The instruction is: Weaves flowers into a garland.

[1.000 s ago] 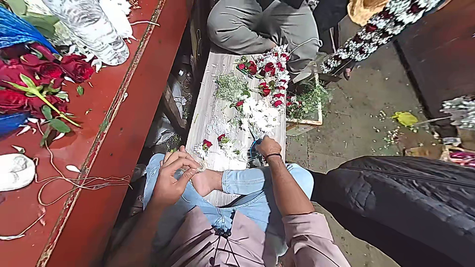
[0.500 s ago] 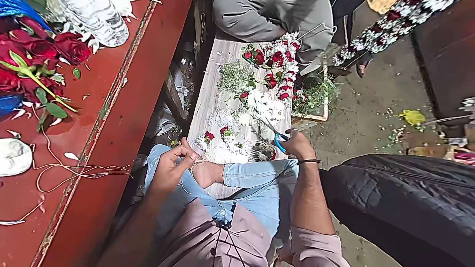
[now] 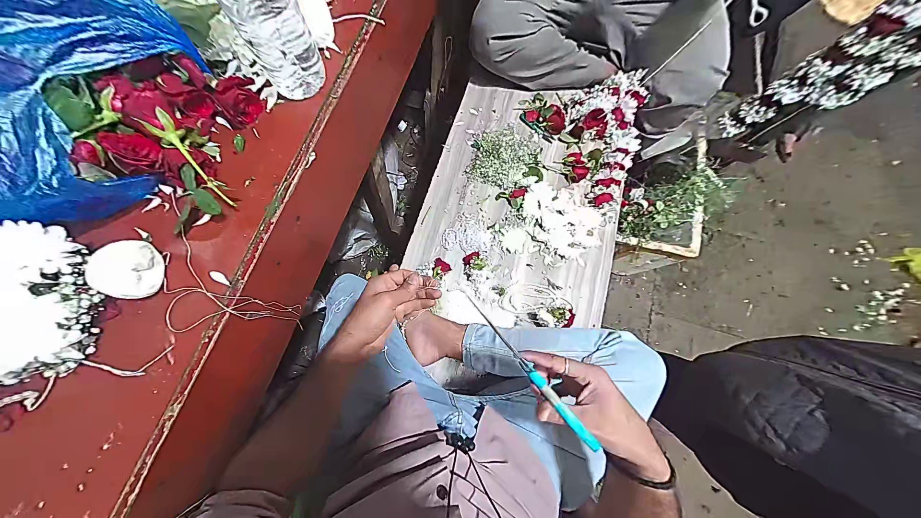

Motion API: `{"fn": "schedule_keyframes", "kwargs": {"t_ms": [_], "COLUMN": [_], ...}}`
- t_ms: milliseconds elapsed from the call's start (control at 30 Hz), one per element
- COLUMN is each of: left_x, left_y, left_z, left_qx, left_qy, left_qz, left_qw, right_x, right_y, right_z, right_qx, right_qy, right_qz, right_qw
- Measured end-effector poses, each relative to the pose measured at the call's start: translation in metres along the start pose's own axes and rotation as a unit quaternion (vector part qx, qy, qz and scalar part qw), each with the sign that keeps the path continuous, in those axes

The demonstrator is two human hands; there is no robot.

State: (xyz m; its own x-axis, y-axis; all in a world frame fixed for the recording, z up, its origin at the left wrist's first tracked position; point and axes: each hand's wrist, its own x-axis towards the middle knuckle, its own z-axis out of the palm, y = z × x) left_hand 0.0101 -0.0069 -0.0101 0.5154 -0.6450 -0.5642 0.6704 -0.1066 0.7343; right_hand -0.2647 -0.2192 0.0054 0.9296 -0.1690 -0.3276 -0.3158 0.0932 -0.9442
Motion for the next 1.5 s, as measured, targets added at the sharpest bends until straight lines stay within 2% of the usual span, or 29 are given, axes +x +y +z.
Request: {"fn": "schedule_keyframes", "kwargs": {"t_ms": [67,167,300,433,633,733,833,933,1033,1167,1267,1333,1400,1433,1467,1500], "left_x": [0.0,0.0,0.0,-0.001,-0.001,-0.007,-0.001,0.0,-0.005,-0.018,-0.035,-0.044,-0.048,-0.049,-0.05,-0.047], "left_y": [0.0,0.0,-0.002,-0.005,-0.006,-0.003,-0.002,-0.006,-0.008,-0.006,-0.001,0.005,0.009,0.008,0.006,0.002], "left_z": [0.002,0.003,0.005,0.007,0.003,0.004,0.012,0.007,0.005,0.003,0.01,0.022,0.029,0.03,0.03,0.028], "left_qx": [-0.025,-0.017,0.01,0.026,0.063,0.081,0.087,0.164,0.276,0.427,0.509,0.545,0.552,0.543,0.528,0.509], "left_qy": [-0.009,-0.013,-0.021,-0.03,-0.053,-0.051,-0.042,-0.083,-0.145,-0.18,-0.13,-0.106,-0.111,-0.113,-0.113,-0.108], "left_qz": [0.0,0.006,0.008,0.006,0.022,0.039,0.054,0.055,0.08,0.101,0.107,0.091,0.073,0.079,0.088,0.104], "left_qw": [1.0,1.0,1.0,0.999,0.996,0.995,0.994,0.981,0.947,0.88,0.844,0.827,0.823,0.828,0.837,0.848], "right_x": [0.005,0.012,0.02,0.021,0.011,0.007,0.02,0.059,0.106,0.145,0.155,0.154,0.147,0.14,0.129,0.12], "right_y": [-0.001,-0.003,-0.01,-0.005,0.0,-0.005,-0.002,0.036,0.071,0.1,0.105,0.092,0.07,0.053,0.035,0.02], "right_z": [0.009,0.017,0.024,0.026,0.019,0.014,-0.021,-0.069,-0.093,-0.1,-0.102,-0.088,-0.048,-0.018,0.012,0.033], "right_qx": [-0.161,-0.381,-0.475,-0.485,-0.455,-0.381,-0.297,-0.349,-0.439,-0.483,-0.48,-0.452,-0.315,-0.199,-0.085,-0.006], "right_qy": [0.041,0.079,0.085,0.084,0.064,0.068,0.17,0.26,0.253,0.217,0.239,0.253,0.222,0.172,0.105,0.045], "right_qz": [0.003,-0.008,-0.028,-0.056,-0.099,-0.062,0.029,0.147,0.211,0.22,0.221,0.158,0.024,-0.032,-0.061,-0.077], "right_qw": [0.986,0.921,0.875,0.869,0.882,0.92,0.939,0.888,0.836,0.82,0.815,0.841,0.922,0.964,0.989,0.996]}}
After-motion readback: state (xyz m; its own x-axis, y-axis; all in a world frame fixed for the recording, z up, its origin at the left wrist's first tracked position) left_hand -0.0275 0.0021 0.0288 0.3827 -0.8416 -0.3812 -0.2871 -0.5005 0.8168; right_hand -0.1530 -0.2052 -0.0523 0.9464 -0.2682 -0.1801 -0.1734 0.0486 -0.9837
